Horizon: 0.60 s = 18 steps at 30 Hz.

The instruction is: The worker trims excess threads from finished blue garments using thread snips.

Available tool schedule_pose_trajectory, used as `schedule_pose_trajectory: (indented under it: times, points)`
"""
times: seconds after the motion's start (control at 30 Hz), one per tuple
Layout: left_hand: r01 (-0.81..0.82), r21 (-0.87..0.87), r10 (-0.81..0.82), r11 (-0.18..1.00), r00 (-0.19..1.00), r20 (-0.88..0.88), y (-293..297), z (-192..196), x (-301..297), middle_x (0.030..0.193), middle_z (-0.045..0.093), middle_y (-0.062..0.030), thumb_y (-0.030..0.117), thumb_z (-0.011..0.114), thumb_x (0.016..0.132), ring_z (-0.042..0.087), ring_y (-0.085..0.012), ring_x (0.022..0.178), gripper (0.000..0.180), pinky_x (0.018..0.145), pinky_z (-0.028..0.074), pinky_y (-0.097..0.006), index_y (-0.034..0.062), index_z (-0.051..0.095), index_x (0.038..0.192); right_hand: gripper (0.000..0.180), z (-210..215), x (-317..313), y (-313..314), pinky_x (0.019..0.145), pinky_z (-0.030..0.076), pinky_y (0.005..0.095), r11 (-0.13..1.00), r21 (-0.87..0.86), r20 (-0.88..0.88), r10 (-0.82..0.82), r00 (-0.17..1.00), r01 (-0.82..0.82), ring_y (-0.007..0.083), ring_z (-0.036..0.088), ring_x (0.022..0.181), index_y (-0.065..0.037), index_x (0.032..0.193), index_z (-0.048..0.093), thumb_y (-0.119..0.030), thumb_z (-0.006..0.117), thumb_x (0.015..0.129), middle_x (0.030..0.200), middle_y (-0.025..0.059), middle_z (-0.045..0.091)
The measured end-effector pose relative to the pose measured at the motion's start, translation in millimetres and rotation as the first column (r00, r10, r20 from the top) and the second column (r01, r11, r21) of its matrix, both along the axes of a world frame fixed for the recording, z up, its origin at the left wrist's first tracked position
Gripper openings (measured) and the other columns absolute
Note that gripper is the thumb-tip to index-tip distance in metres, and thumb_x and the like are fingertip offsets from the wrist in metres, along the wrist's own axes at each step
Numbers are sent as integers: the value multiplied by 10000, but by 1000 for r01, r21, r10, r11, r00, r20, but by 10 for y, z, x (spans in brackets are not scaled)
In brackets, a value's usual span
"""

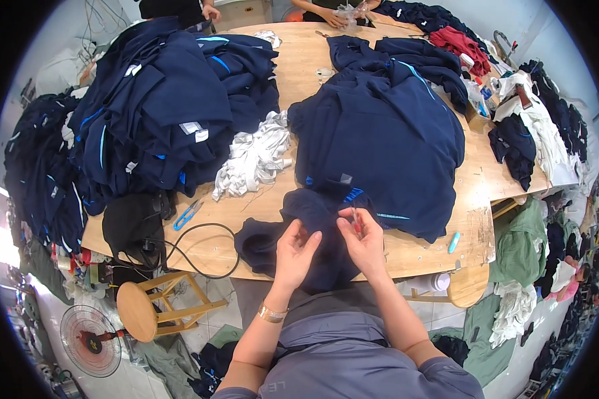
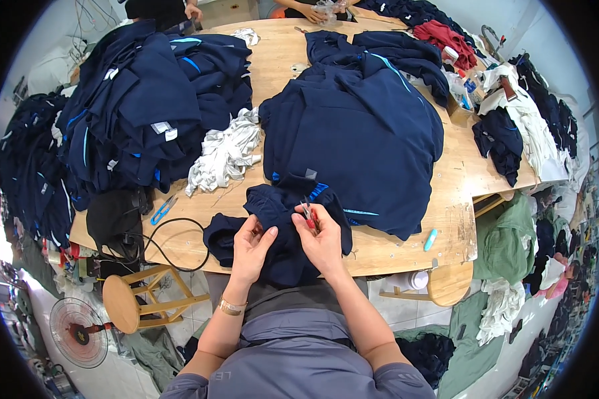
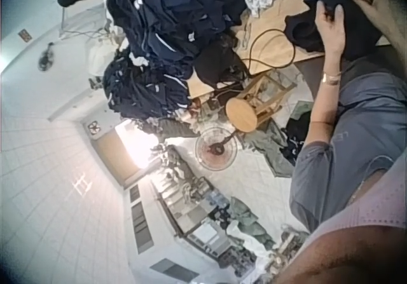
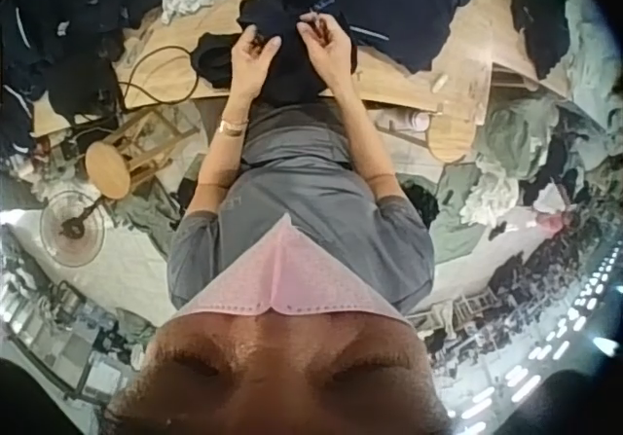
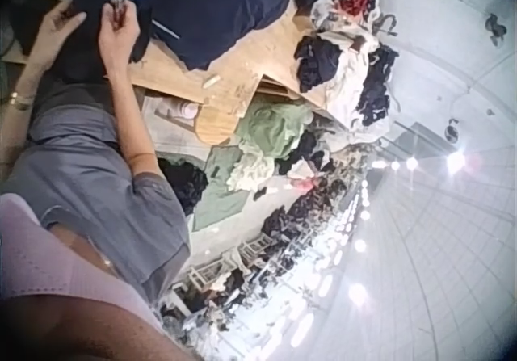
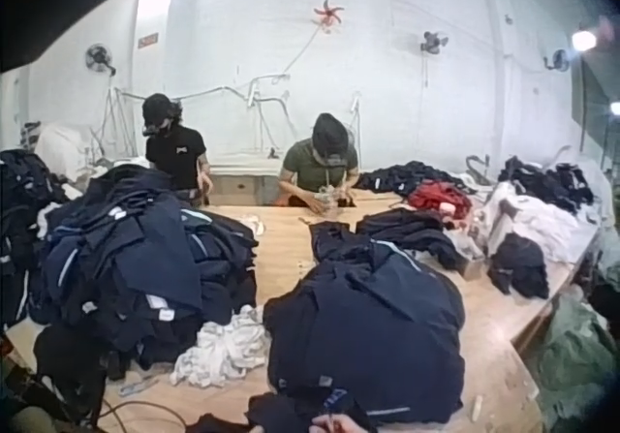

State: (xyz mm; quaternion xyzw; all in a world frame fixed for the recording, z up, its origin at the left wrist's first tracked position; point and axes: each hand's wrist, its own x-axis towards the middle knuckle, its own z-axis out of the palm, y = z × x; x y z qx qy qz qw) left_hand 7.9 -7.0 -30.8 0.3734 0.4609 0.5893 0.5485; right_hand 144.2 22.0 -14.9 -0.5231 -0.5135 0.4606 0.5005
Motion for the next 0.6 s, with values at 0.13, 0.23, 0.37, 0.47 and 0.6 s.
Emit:
schedule_pose_trajectory:
  times: [0.13,0.23,0.37,0.47,0.6]
  points:
    - [21,8,-21,1000,1000,-20,-49,44,102,801,469,27,-4,608,831,441,-29,730,120,634,390,-161,5,511,901,159,-91,-69,6,471,351,188,991,117,122,49,991,-64,5,415,529,-17,867,587,-111,693,794,590,-33,523]
    - [9,2,-9,1000,1000,-23,-62,54,128,796,462,26,-13,620,819,442,-28,717,134,632,395,-163,7,504,883,123,-94,-69,-10,491,392,200,981,176,270,28,963,-77,58,496,511,-16,842,580,-109,659,824,614,-25,537]
    - [11,-3,-11,1000,1000,1,-72,-18,60,804,465,32,-12,631,810,446,-31,761,143,667,400,-174,24,512,879,102,-42,66,12,397,273,202,937,-243,-511,97,854,-251,50,354,398,-43,877,536,-135,533,920,561,-58,421]
    - [6,-5,-6,1000,999,46,-48,-5,40,802,457,38,-8,634,809,436,-35,760,142,677,397,-184,32,513,871,148,1,147,14,370,181,208,950,-186,-719,43,694,-251,23,260,380,-54,886,513,-191,505,942,532,-67,344]
    - [-4,-28,7,1000,994,108,-19,138,123,795,449,38,-8,632,808,421,-36,743,142,656,382,-189,33,503,852,154,3,164,3,383,193,196,971,-127,-569,94,817,-201,9,277,394,-56,872,519,-191,504,943,550,-76,369]
